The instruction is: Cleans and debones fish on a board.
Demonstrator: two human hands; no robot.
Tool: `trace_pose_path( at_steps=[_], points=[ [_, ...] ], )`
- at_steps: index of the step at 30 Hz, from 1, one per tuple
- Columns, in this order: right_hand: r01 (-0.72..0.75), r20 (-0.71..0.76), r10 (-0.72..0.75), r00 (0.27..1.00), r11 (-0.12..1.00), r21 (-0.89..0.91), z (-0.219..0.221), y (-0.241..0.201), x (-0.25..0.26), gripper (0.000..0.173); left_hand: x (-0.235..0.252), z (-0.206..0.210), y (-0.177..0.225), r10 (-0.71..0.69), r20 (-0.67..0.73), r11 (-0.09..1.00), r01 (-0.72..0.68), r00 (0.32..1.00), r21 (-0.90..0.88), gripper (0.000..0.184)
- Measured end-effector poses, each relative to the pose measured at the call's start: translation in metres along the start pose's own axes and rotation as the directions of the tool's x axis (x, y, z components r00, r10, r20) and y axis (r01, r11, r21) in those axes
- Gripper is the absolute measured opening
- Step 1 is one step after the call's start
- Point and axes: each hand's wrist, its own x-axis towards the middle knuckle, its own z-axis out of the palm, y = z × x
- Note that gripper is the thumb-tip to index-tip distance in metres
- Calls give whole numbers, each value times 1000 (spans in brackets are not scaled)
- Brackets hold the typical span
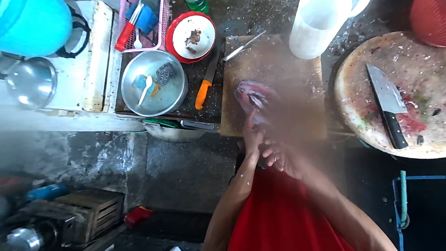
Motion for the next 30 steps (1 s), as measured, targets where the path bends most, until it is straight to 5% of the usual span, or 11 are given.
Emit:
trace_pose_path(
  at_steps=[5,9,13,15,16,20,26,30],
  points=[
    [50,-38,-50,998,999,0,1,-4,-3,42,1,2,-2,-16,-27,998,17,1000,58,65],
    [219,-82,-235,969,961,-167,6,-11,-26,45,0,2,0,-63,-34,998,64,997,8,65],
    [388,-289,-561,776,786,-482,-19,-15,-19,31,0,0,0,-44,-21,999,45,999,26,64],
    [275,-473,-404,783,907,-321,-25,-16,-13,38,-1,0,-2,-44,-14,999,44,999,13,63],
    [241,-452,-363,815,921,-304,-23,-15,-14,40,0,1,-1,-47,-14,999,47,999,0,64],
    [112,-131,-176,976,912,-395,-4,-3,-27,44,-1,1,-1,-52,-20,998,51,998,-25,66],
    [-1,-26,-7,1000,952,-306,1,4,-15,52,1,1,0,-54,-12,998,54,998,-38,68],
    [-4,-42,-6,999,975,-224,-4,3,-6,39,1,2,3,-72,-22,997,72,997,4,68]
  ],
)
